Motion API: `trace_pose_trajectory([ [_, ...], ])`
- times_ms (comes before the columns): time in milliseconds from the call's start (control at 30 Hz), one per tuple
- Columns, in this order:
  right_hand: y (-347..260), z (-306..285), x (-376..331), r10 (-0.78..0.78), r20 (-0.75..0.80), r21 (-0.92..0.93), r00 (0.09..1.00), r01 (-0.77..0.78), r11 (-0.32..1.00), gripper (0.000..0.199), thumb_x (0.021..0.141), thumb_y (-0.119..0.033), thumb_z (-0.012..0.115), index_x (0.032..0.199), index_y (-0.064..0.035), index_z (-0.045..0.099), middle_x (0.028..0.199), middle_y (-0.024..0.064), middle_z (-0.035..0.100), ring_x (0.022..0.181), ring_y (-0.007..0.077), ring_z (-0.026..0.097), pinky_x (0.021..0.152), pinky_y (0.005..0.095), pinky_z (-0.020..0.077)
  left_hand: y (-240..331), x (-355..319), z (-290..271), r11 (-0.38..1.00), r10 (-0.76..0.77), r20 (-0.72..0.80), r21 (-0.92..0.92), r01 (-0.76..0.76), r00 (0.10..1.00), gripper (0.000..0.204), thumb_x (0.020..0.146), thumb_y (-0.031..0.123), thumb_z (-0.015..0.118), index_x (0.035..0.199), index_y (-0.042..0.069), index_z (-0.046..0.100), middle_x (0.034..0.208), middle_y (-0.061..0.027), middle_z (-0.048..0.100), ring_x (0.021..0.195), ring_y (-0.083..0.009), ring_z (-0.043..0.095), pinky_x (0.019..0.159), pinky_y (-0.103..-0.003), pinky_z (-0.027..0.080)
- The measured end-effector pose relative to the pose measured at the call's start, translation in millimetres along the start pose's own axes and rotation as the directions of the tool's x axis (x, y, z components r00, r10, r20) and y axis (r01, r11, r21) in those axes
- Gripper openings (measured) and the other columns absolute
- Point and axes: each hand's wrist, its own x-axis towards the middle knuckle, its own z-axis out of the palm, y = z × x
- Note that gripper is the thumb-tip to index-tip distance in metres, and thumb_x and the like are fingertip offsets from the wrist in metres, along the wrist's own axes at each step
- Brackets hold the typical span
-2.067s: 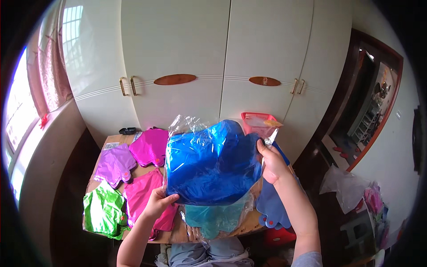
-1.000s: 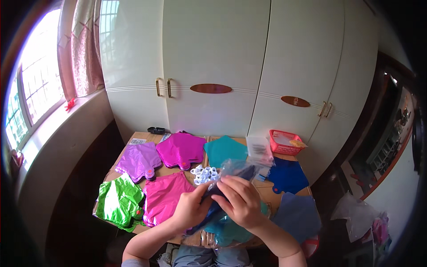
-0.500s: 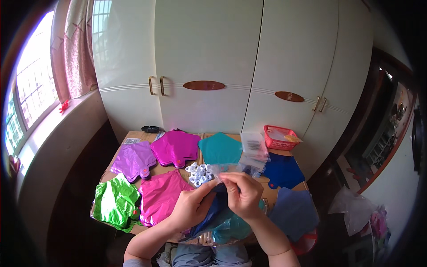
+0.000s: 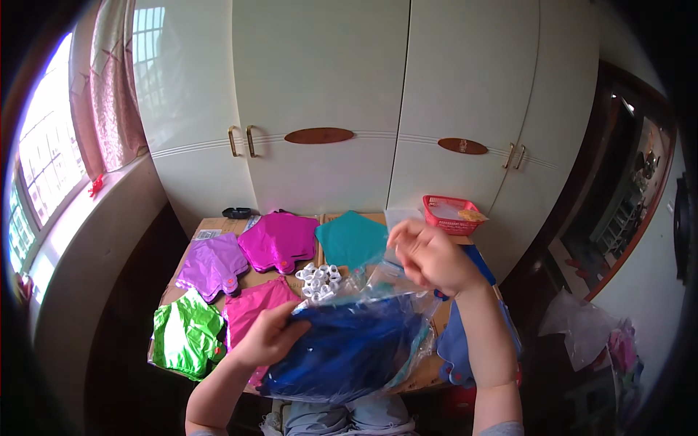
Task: Packaging star-shaped colorful balloons into individual plastic bags.
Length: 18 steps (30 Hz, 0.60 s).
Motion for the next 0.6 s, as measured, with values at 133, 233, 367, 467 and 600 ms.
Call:
trace_pose_trajectory([
  [133,15,5,-23,-0.055,-0.331,0.245,0.942,0.142,0.959,0.039,0.096,-0.041,0.040,0.105,-0.0033,0.046,0.084,0.0059,0.054,0.071,0.0132,0.052,0.065,0.0270,0.0433,3,3,2,0.913,-0.082,-0.122,-0.407,0.026,0.989,0.019,0.093,0.008,0.051,0.108,-0.003,0.053,0.091,0.0013,0.058,0.083,-0.0040,0.049,0.074,-0.020,0.042],
  [233,57,31,-51,-0.392,-0.265,-0.425,0.881,0.259,0.867,0.035,0.092,-0.038,0.053,0.098,-0.0035,0.046,0.084,0.0055,0.051,0.081,0.0145,0.050,0.071,0.0280,0.0403,1,-2,1,0.900,-0.078,-0.158,-0.436,0.001,0.984,0.019,0.093,0.008,0.050,0.108,-0.003,0.053,0.091,0.0012,0.058,0.083,-0.0038,0.049,0.074,-0.021,0.042],
  [367,69,70,-48,-0.573,-0.253,-0.764,0.779,0.202,0.613,0.019,0.087,-0.018,0.062,0.086,-0.0033,0.049,0.083,0.0070,0.048,0.080,0.0179,0.048,0.070,0.0305,0.0393,0,-2,8,0.955,-0.047,-0.135,-0.297,0.005,0.990,0.018,0.091,0.003,0.052,0.108,-0.003,0.053,0.093,-0.0002,0.058,0.086,-0.0050,0.049,0.077,-0.022,0.042],
  [467,69,74,-48,-0.447,-0.437,-0.505,0.781,0.199,0.840,0.016,0.091,-0.016,0.056,0.086,-0.0029,0.049,0.081,0.0053,0.053,0.073,0.0155,0.052,0.066,0.0297,0.0424,-7,-8,4,0.962,-0.016,-0.186,-0.270,-0.036,0.982,0.020,0.089,-0.001,0.051,0.109,-0.002,0.053,0.095,-0.0014,0.059,0.088,-0.0068,0.052,0.079,-0.023,0.042],
  [600,59,66,-49,0.040,-0.418,0.419,0.907,0.154,0.895,0.011,0.096,-0.015,0.047,0.088,-0.0066,0.046,0.073,0.0025,0.054,0.059,0.0089,0.050,0.053,0.0222,0.0405,-16,-10,-17,0.990,0.057,-0.187,-0.120,-0.081,0.981,0.023,0.086,-0.006,0.049,0.108,-0.003,0.054,0.091,-0.0035,0.061,0.086,-0.0081,0.055,0.077,-0.023,0.043],
])
